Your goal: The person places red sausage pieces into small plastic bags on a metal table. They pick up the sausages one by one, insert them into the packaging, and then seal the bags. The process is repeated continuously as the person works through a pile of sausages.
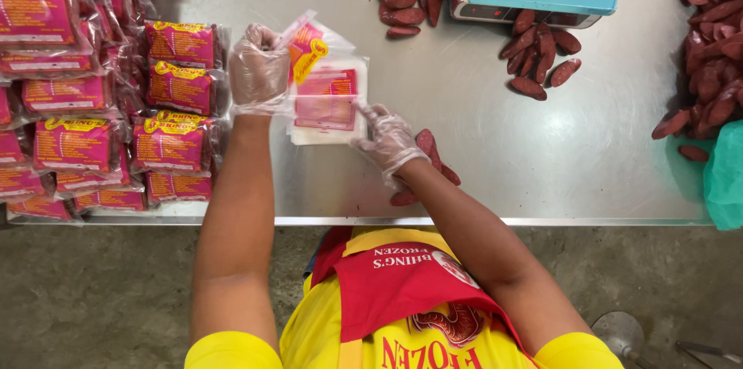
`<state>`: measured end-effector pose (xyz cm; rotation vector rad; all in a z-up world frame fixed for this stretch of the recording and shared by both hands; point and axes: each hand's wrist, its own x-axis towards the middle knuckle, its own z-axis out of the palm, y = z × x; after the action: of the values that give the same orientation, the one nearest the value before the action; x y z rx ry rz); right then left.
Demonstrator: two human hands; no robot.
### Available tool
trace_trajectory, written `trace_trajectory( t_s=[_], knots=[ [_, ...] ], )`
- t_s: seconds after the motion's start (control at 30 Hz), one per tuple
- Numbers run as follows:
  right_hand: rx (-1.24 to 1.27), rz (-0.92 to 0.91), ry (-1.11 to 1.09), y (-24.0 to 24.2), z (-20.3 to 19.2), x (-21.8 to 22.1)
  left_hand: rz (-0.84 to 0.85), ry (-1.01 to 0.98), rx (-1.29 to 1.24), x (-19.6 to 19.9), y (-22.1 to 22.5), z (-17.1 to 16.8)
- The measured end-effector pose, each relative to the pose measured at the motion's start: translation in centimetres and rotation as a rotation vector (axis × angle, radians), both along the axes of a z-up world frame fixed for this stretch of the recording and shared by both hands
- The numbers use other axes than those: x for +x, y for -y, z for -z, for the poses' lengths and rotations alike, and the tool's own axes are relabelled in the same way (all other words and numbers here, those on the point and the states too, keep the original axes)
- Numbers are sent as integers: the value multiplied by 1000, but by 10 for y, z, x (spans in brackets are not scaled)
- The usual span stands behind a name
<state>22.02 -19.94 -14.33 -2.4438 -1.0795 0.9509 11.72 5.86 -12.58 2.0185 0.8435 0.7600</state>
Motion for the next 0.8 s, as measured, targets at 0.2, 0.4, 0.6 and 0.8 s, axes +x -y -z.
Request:
trace_trajectory(
  t_s=[0.2,0.4,0.6,0.8],
  knots=[
    [975,690,-828,14,-20,19,497,-295,-534,-8,24,-71],
    [283,375,-1109,23,-49,-3,683,-215,-650,-7,41,-69],
    [541,826,-1228,38,10,-23,261,-117,430,-11,109,-75],
    [338,874,-792,48,0,-15,417,-205,357,-22,161,-44]
  ],
)
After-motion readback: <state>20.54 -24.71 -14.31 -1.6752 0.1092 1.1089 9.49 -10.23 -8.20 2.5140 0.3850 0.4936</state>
